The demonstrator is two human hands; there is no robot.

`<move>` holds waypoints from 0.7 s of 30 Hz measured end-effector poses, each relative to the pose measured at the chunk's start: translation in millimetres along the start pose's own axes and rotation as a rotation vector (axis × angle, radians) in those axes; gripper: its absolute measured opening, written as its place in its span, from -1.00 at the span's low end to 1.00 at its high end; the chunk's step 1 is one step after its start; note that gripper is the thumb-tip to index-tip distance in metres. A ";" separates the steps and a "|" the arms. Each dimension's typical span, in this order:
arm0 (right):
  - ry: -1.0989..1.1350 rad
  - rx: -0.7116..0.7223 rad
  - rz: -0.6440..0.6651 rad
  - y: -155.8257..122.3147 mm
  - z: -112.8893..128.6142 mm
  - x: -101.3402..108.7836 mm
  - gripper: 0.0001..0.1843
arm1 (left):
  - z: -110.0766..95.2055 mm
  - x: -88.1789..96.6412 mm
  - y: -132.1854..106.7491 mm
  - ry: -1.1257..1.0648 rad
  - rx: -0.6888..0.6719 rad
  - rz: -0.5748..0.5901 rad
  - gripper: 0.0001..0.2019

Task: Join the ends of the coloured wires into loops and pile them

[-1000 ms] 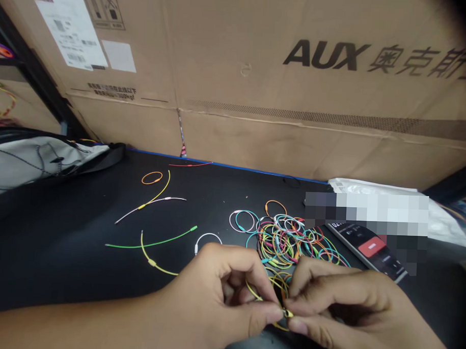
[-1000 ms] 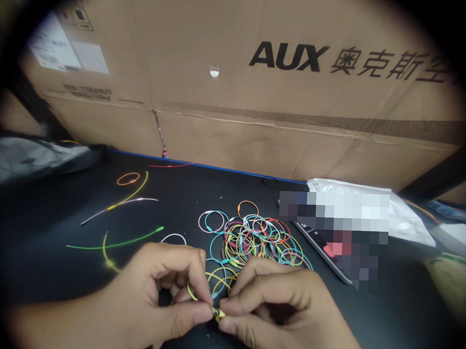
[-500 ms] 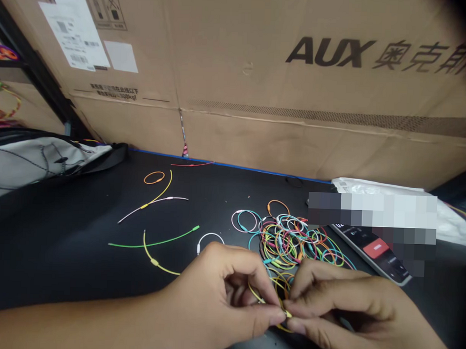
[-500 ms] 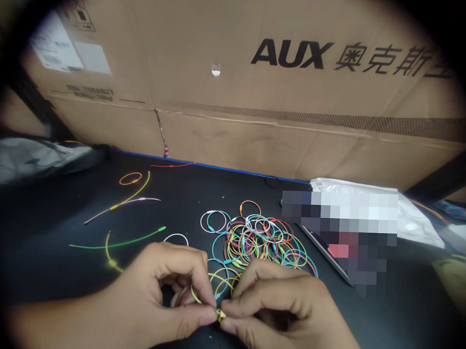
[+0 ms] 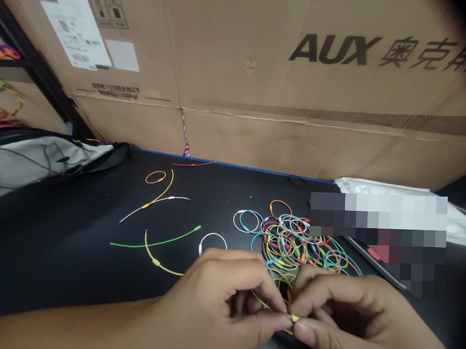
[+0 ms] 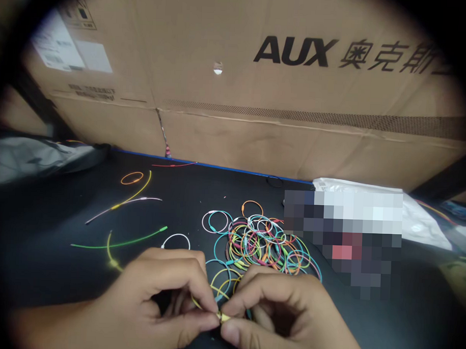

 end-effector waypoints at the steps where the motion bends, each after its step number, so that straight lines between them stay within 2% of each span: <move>1: 0.019 0.013 -0.020 0.8 0.2 -0.1 -0.92 | -0.1 0.1 -0.6 0.000 -0.010 -0.013 -0.92; 4: 0.031 0.054 -0.069 1.0 0.9 1.2 -0.87 | -0.7 0.5 -1.2 0.001 -0.048 -0.046 -0.93; 7: 0.003 0.063 -0.007 -1.5 1.1 1.8 -0.99 | -1.4 1.4 -0.2 0.009 -0.086 -0.062 -0.95; 13: -0.089 0.095 0.055 -4.2 -1.4 -0.7 -0.79 | -2.0 2.3 -1.1 0.020 -0.111 -0.059 -0.96; 16: -0.189 0.134 0.065 -4.3 -3.3 -1.9 -0.76 | -2.2 2.0 -3.0 0.042 -0.109 -0.049 -0.97; 21: -0.423 0.252 0.018 -8.1 -5.5 -0.1 -0.76 | -3.4 3.1 -3.4 0.107 -0.180 -0.048 -0.96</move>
Point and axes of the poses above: each hand's wrist, its own y-axis towards the middle knuckle, its own x-axis out of the back of the hand, z = x × y, the point moved 2 cm from there along y, towards the middle knuckle, and after that the axes turned 5 degrees about z, right-handed, at the moved point
